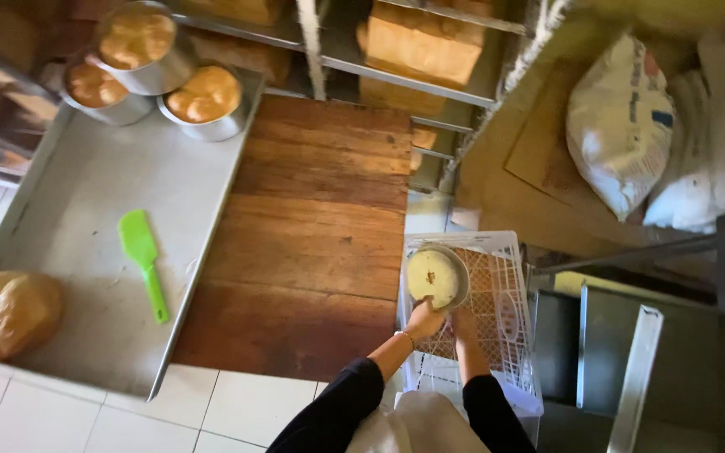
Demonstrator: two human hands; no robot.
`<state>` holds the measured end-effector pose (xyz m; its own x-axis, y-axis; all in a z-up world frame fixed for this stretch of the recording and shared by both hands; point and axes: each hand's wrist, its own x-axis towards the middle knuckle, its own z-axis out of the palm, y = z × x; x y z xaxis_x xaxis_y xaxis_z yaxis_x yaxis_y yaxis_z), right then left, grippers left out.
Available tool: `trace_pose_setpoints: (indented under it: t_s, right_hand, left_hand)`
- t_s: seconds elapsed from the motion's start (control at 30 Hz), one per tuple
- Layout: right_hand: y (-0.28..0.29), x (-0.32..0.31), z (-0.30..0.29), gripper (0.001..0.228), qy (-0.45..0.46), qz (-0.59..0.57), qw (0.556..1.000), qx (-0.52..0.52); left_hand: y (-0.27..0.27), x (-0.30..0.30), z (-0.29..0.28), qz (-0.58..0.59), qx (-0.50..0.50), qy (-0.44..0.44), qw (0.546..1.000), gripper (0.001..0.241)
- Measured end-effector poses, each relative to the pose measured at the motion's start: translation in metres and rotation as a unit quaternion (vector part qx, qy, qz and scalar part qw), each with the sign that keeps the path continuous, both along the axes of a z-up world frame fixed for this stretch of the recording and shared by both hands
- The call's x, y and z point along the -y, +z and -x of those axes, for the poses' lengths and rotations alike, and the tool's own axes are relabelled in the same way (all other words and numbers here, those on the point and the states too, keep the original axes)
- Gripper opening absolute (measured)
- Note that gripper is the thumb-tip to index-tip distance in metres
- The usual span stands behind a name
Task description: Removing baked round loaves of bread from metal tins using a spatula.
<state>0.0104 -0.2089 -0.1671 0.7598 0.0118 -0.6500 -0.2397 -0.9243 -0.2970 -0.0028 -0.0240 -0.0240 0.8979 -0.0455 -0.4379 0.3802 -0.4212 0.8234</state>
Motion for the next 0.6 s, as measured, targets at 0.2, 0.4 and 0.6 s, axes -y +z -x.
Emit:
trace_pose_setpoints:
  t_s: [0.2,0.4,0.6]
  right_hand:
    - [0.222,-0.084,0.029,0.035,-0.351,-0.384,0.777,0.354]
    - [0.226,-0.113,0.033,0.048,-0.263,-0.398,0.762,0.438]
    - [0.333,-0.239,0.063,0.041,-0.347,-0.437,0.765,0.322]
  left_hand:
    - [0.159,-0.073,0.034,0.205,0.08,0.098,0.971,0.025]
    - [0.212,-0.175,0.09,0.256,0.132,0.224,0.931,0.018]
    - [0.216,-0.291,0.152,0.279,0.079,0.321,0.902,0.013]
